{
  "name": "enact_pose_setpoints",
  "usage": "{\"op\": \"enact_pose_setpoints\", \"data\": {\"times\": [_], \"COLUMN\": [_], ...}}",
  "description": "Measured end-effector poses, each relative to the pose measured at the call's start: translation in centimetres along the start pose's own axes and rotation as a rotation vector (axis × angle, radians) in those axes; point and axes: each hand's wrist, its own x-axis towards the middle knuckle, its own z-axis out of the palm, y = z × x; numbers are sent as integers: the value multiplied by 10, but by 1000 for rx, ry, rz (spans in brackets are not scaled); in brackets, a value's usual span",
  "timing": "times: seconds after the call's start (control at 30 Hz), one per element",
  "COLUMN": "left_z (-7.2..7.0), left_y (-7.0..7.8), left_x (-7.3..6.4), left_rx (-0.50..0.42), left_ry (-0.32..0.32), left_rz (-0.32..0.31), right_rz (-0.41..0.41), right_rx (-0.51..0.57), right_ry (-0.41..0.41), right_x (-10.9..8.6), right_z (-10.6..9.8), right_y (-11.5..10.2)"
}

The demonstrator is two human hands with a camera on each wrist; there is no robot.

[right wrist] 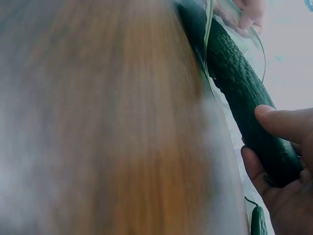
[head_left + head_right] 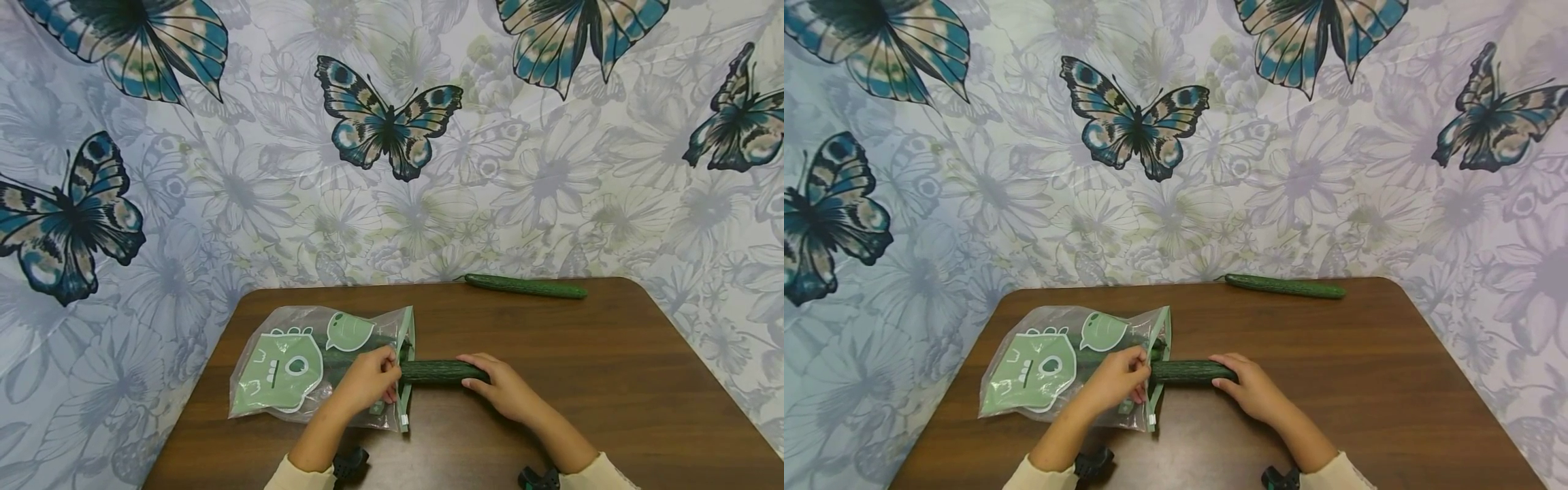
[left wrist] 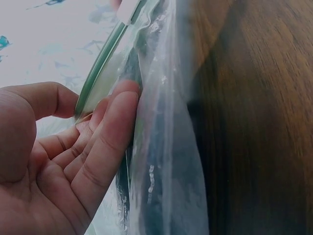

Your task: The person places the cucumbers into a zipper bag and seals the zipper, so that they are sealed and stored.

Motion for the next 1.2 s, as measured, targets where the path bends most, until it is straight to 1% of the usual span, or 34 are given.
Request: {"op": "enact_pose_setpoints", "data": {"times": [0.37,0.43,0.57,0.7,0.83,0.93,1.03,1.1,1.2], "left_z": [1,1,1,1,0,1,1,1,1], "left_y": [-1,-1,0,0,-1,-1,-1,-1,-2], "left_x": [1,0,0,0,0,0,0,0,0], "left_rx": [18,16,11,12,15,15,12,11,9], "left_ry": [8,5,2,4,6,9,13,14,14], "left_rz": [6,3,2,2,9,14,15,15,14], "right_rz": [-34,-30,-37,-53,-33,-11,-8,2,-3], "right_rx": [6,17,3,-27,-10,17,28,25,-17], "right_ry": [47,46,50,51,25,-10,-40,-50,-41], "right_x": [8,10,12,12,11,10,8,7,7], "right_z": [14,17,21,20,19,17,16,14,13], "right_y": [-13,-15,-17,-17,-13,-11,-9,-8,-8]}}
